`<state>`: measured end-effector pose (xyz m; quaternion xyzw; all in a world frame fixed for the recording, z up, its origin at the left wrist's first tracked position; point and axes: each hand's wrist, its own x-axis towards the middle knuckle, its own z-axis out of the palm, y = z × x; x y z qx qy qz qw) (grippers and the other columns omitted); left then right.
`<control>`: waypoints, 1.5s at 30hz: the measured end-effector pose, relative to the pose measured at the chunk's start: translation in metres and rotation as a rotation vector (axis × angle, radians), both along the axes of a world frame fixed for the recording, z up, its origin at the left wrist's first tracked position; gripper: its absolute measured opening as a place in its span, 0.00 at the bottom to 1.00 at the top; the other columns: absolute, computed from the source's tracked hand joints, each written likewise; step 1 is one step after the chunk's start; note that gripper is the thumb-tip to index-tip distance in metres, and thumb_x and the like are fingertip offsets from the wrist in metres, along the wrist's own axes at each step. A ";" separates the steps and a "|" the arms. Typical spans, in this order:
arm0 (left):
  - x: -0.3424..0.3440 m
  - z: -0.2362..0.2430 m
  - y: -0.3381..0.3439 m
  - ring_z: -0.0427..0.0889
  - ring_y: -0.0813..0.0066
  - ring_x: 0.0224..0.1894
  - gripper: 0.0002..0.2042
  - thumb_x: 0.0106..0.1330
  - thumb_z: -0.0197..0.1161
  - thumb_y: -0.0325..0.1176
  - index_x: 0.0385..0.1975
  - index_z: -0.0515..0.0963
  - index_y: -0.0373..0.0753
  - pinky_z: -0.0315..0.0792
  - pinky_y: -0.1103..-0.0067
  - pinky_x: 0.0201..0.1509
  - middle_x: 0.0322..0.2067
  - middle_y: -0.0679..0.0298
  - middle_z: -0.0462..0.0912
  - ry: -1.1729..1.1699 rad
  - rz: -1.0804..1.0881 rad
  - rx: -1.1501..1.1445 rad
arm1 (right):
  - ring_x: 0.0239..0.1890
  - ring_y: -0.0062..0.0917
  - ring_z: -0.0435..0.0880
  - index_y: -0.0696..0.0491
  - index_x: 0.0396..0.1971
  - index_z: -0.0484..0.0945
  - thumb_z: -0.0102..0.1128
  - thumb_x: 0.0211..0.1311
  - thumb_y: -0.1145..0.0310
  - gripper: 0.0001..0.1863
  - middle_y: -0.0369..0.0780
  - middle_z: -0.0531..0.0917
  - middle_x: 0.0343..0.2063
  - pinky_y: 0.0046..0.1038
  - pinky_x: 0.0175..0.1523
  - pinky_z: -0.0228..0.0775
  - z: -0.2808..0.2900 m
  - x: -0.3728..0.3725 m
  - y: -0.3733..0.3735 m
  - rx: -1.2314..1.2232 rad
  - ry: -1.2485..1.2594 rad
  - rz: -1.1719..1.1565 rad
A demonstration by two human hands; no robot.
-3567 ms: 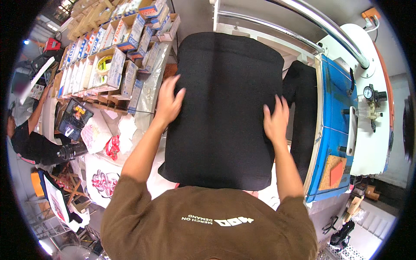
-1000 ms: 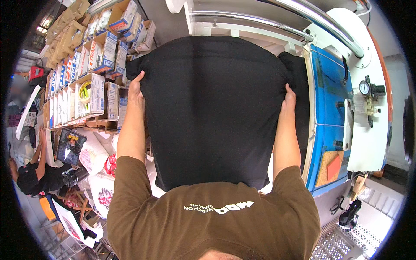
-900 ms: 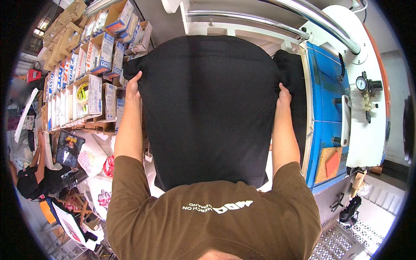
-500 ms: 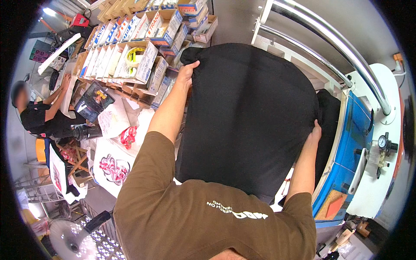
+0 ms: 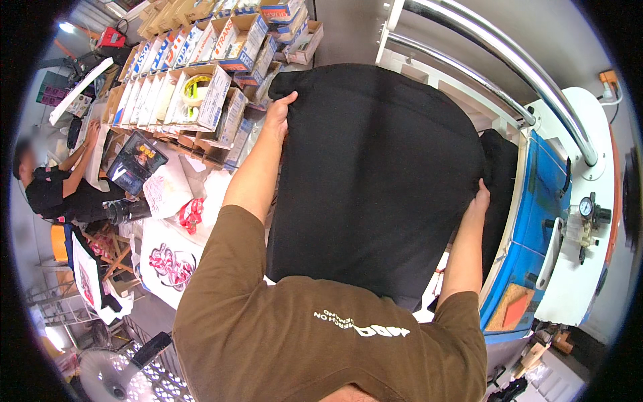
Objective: The person places a black t-shirt on a heat press machine, aligns a transfer sheet with a medical-themed design, and operates the press. After pressing, the person removes the transfer sheet and inspects the printed shirt before repeating the process with another shirt.
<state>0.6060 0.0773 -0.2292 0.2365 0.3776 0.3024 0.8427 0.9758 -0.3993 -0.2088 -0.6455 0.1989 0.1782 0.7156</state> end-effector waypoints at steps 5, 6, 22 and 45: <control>-0.001 -0.007 0.006 0.84 0.55 0.43 0.17 0.59 0.68 0.30 0.48 0.78 0.31 0.76 0.61 0.52 0.43 0.52 0.84 -0.005 -0.039 0.011 | 0.50 0.43 0.81 0.72 0.52 0.73 0.60 0.67 0.61 0.27 0.53 0.80 0.50 0.36 0.59 0.71 -0.018 0.014 -0.009 0.030 -0.004 0.041; -0.001 -0.012 0.009 0.84 0.55 0.43 0.17 0.59 0.68 0.30 0.48 0.78 0.31 0.76 0.61 0.52 0.43 0.52 0.84 -0.005 -0.034 0.014 | 0.50 0.42 0.81 0.72 0.53 0.73 0.60 0.66 0.61 0.28 0.53 0.80 0.51 0.36 0.59 0.70 -0.022 0.019 -0.011 0.046 0.010 0.040; -0.077 -0.015 -0.119 0.72 0.59 0.61 0.40 0.69 0.48 0.66 0.64 0.66 0.31 0.69 0.65 0.61 0.61 0.51 0.72 0.443 -0.496 -0.079 | 0.57 0.35 0.77 0.63 0.58 0.71 0.53 0.72 0.55 0.27 0.45 0.77 0.57 0.35 0.60 0.67 0.040 -0.119 -0.025 0.010 0.220 0.362; -0.329 0.027 -0.210 0.85 0.76 0.35 0.11 0.65 0.66 0.32 0.44 0.79 0.36 0.80 0.79 0.39 0.37 0.65 0.86 0.308 -0.669 0.046 | 0.45 0.27 0.81 0.59 0.43 0.77 0.53 0.72 0.69 0.09 0.41 0.83 0.42 0.31 0.55 0.72 0.036 -0.272 -0.248 0.189 0.195 0.376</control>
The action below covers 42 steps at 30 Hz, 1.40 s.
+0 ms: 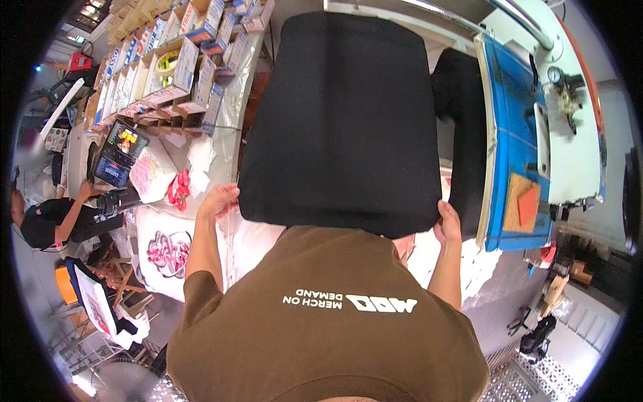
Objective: The person places a black t-shirt on a heat press machine, aligns a transfer sheet with a medical-themed design, and operates the press. After pressing, the person removes the transfer sheet and inspects the printed shirt before repeating the process with another shirt.
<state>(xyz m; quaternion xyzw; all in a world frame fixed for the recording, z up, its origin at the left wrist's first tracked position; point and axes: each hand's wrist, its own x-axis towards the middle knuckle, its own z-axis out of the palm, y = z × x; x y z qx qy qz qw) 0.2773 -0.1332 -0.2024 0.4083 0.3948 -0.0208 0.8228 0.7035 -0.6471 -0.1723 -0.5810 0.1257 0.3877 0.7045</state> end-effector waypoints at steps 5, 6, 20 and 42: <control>-0.035 -0.026 0.005 0.85 0.75 0.37 0.12 0.66 0.66 0.31 0.46 0.78 0.34 0.80 0.77 0.41 0.39 0.64 0.86 -0.225 0.184 -0.021 | 0.40 0.24 0.80 0.61 0.43 0.78 0.53 0.72 0.65 0.13 0.37 0.83 0.37 0.29 0.46 0.72 0.012 -0.008 0.003 -0.390 -0.108 0.085; -0.017 -0.018 -0.007 0.85 0.75 0.38 0.12 0.66 0.65 0.30 0.47 0.78 0.34 0.79 0.77 0.42 0.41 0.63 0.86 -0.201 0.152 -0.022 | 0.40 0.23 0.80 0.61 0.44 0.79 0.54 0.72 0.65 0.14 0.37 0.83 0.38 0.28 0.46 0.71 0.004 -0.005 -0.003 -0.365 -0.131 0.082; 0.004 0.004 -0.017 0.82 0.77 0.42 0.12 0.69 0.61 0.31 0.49 0.76 0.34 0.76 0.78 0.47 0.43 0.63 0.83 -0.163 0.084 -0.057 | 0.51 0.27 0.81 0.62 0.51 0.74 0.47 0.75 0.67 0.15 0.44 0.82 0.49 0.30 0.59 0.71 0.007 -0.022 0.001 -0.043 -0.183 -0.059; 0.417 0.072 0.016 0.62 0.49 0.68 0.20 0.70 0.54 0.42 0.60 0.72 0.43 0.53 0.49 0.70 0.63 0.56 0.68 -0.051 -0.332 2.032 | 0.70 0.45 0.59 0.53 0.63 0.69 0.49 0.69 0.53 0.28 0.47 0.66 0.66 0.52 0.73 0.44 0.043 0.129 0.403 -0.862 -1.850 0.653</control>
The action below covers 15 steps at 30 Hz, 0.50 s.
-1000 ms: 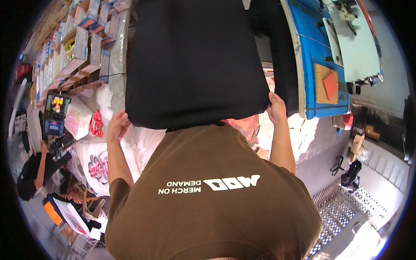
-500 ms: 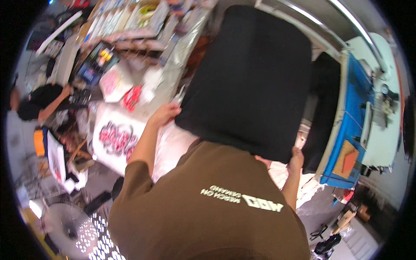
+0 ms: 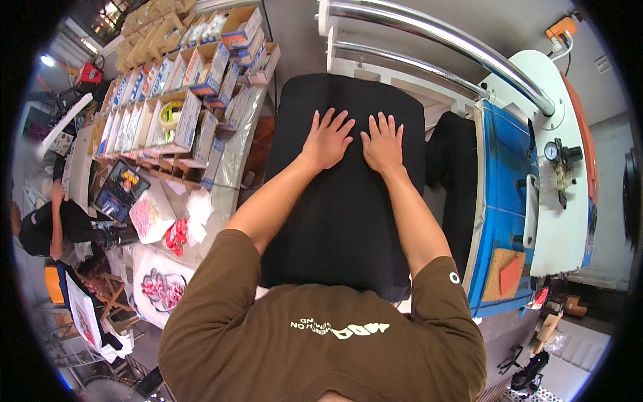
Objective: The person places a black t-shirt on a heat press machine, aligns a transfer sheet with a medical-themed design, and operates the press. After pressing, the person removes the transfer sheet and inspects the printed shirt before repeating the process with another shirt.
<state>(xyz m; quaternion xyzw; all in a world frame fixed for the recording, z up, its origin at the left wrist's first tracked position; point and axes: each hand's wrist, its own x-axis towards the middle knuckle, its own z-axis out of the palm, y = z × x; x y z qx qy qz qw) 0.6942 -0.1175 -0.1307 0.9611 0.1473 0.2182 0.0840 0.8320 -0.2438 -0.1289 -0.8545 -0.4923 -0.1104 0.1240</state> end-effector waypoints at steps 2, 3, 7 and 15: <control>0.030 -0.005 0.004 0.65 0.50 0.63 0.20 0.69 0.55 0.41 0.58 0.73 0.44 0.55 0.47 0.68 0.60 0.56 0.71 -0.065 0.022 0.027 | 0.68 0.45 0.62 0.52 0.61 0.70 0.48 0.69 0.52 0.27 0.46 0.68 0.64 0.54 0.72 0.46 -0.004 0.018 0.017 0.001 -0.016 -0.046; 0.044 -0.003 0.009 0.67 0.51 0.61 0.19 0.68 0.56 0.41 0.57 0.74 0.44 0.55 0.47 0.68 0.57 0.57 0.72 -0.063 0.025 0.017 | 0.66 0.45 0.64 0.52 0.60 0.72 0.49 0.68 0.53 0.26 0.46 0.70 0.63 0.54 0.72 0.46 -0.003 0.025 0.021 -0.028 0.024 -0.058; 0.067 -0.003 0.019 0.73 0.55 0.49 0.14 0.63 0.60 0.39 0.47 0.79 0.45 0.63 0.50 0.60 0.43 0.61 0.76 -0.132 0.055 0.058 | 0.56 0.42 0.72 0.48 0.51 0.77 0.52 0.66 0.53 0.20 0.44 0.77 0.51 0.52 0.65 0.56 0.008 0.030 0.026 -0.025 0.065 -0.057; 0.077 0.010 0.054 0.78 0.56 0.44 0.10 0.61 0.59 0.36 0.41 0.80 0.46 0.71 0.59 0.48 0.38 0.61 0.80 0.083 -0.015 0.013 | 0.55 0.41 0.74 0.49 0.48 0.78 0.51 0.66 0.50 0.20 0.44 0.78 0.49 0.47 0.59 0.63 0.031 0.056 0.032 -0.200 0.103 -0.100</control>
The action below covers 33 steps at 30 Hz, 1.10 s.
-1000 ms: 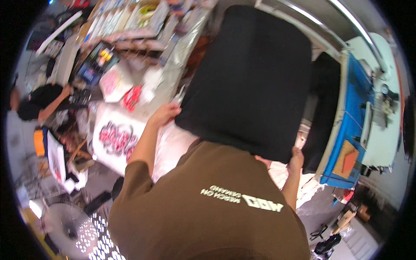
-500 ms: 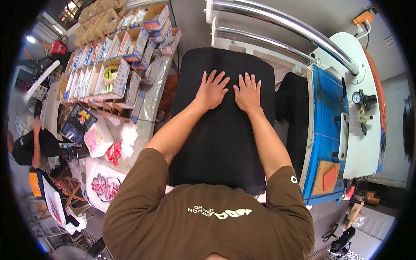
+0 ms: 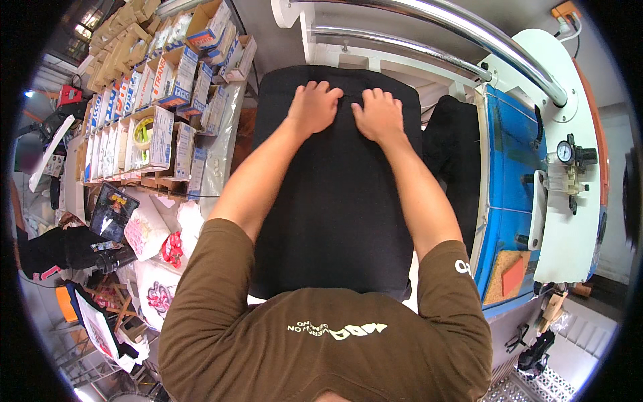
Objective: The person places a black t-shirt on a heat press machine, aligns a transfer sheet with a medical-themed design, and operates the press. After pressing, the person removes the transfer sheet and inspects the printed shirt before repeating the process with another shirt.
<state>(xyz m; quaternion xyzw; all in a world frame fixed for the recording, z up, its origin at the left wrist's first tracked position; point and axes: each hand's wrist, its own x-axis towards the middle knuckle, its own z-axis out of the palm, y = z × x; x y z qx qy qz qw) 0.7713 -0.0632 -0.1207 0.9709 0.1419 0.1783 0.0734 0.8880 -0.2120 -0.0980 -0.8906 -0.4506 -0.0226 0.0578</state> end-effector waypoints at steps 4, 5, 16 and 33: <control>-0.050 0.004 0.061 0.80 0.53 0.46 0.12 0.62 0.58 0.34 0.43 0.81 0.41 0.73 0.61 0.49 0.42 0.56 0.83 -0.027 0.023 -0.055 | 0.53 0.44 0.77 0.54 0.42 0.81 0.50 0.66 0.51 0.22 0.48 0.80 0.46 0.46 0.58 0.69 0.001 0.052 -0.064 0.126 0.016 -0.200; -0.070 -0.010 0.080 0.81 0.53 0.47 0.13 0.64 0.58 0.36 0.45 0.81 0.39 0.73 0.62 0.51 0.43 0.56 0.83 -0.135 0.141 -0.130 | 0.49 0.46 0.78 0.56 0.39 0.81 0.50 0.66 0.53 0.20 0.50 0.81 0.41 0.45 0.55 0.69 -0.019 0.083 -0.092 0.193 0.099 -0.285; -0.171 -0.128 0.092 0.79 0.69 0.47 0.28 0.76 0.44 0.55 0.57 0.74 0.35 0.73 0.74 0.49 0.47 0.58 0.81 -0.291 0.665 -1.778 | 0.67 0.36 0.67 0.60 0.64 0.65 0.47 0.74 0.55 0.29 0.47 0.71 0.63 0.35 0.70 0.56 -0.072 0.046 -0.166 0.983 1.491 -0.698; -0.411 -0.110 -0.161 0.85 0.71 0.43 0.17 0.72 0.54 0.39 0.52 0.80 0.35 0.77 0.77 0.47 0.45 0.59 0.85 -0.151 0.520 -2.118 | 0.47 0.35 0.83 0.56 0.56 0.77 0.52 0.71 0.54 0.23 0.41 0.83 0.49 0.35 0.50 0.76 -0.129 -0.176 -0.357 0.786 1.811 -0.700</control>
